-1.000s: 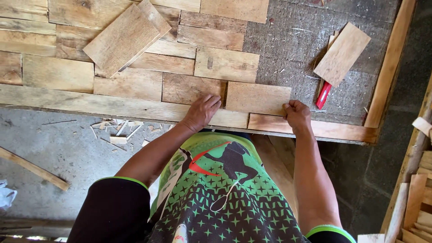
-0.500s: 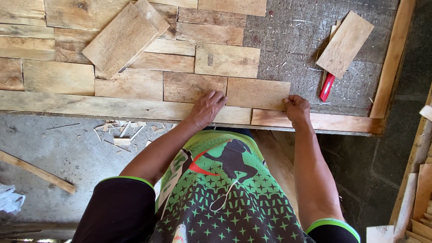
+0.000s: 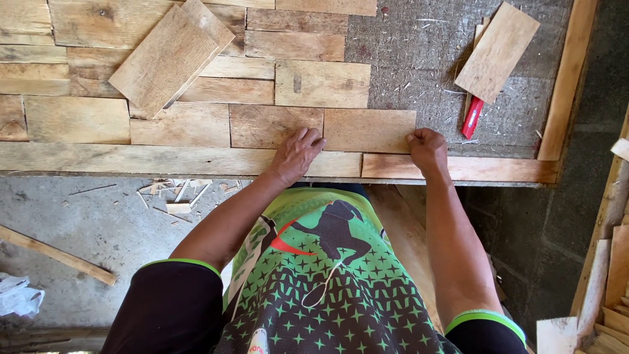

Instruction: Cutting and fitting thin wooden panels into a frame.

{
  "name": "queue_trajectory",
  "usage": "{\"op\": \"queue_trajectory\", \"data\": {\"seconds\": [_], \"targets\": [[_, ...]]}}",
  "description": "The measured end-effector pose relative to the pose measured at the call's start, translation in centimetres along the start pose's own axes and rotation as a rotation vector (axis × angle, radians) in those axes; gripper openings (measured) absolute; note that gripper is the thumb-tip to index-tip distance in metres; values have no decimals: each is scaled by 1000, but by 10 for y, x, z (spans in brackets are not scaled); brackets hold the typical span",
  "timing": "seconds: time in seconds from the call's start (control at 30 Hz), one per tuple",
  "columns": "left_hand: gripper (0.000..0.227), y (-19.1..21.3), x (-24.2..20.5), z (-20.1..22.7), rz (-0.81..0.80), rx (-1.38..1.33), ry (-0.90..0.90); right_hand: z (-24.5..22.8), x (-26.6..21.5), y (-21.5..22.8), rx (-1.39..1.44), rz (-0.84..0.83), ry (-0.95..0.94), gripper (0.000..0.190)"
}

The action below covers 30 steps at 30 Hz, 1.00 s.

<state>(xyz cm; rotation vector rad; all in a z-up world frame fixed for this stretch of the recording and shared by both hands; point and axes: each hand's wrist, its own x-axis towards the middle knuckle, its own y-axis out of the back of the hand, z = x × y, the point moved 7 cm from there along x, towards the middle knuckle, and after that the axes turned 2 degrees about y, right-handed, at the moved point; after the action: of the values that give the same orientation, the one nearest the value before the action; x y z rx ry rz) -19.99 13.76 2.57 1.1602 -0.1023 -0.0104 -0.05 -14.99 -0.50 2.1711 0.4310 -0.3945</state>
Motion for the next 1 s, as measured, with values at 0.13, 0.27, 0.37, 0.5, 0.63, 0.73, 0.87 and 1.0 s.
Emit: {"op": "queue_trajectory", "data": {"seconds": [0.13, 0.27, 0.37, 0.5, 0.63, 0.73, 0.87, 1.0], "targets": [[40, 3, 1, 2, -15, -7, -5, -7, 4, 6, -124, 16, 44, 22], [39, 3, 2, 2, -24, -26, 0, -9, 10, 6, -278, 10, 115, 22], [39, 0, 2, 0, -12, -43, 6, -9, 11, 5, -327, 1, 42, 24], [38, 5, 2, 2, -11, -72, 15, -10, 8, 7, -392, -6, -44, 29], [39, 3, 2, 1, -13, -71, 14, -8, 6, 7, -375, -13, -62, 29], [39, 6, 4, -1, -7, -78, 11, -11, 10, 8, -377, 30, -16, 27], [39, 6, 5, -2, -36, -88, 7, -1, 16, 7, -337, 66, 15, 27], [41, -2, 6, -4, -60, -63, -6, 6, 20, 6, -233, 55, 19, 25]]}}
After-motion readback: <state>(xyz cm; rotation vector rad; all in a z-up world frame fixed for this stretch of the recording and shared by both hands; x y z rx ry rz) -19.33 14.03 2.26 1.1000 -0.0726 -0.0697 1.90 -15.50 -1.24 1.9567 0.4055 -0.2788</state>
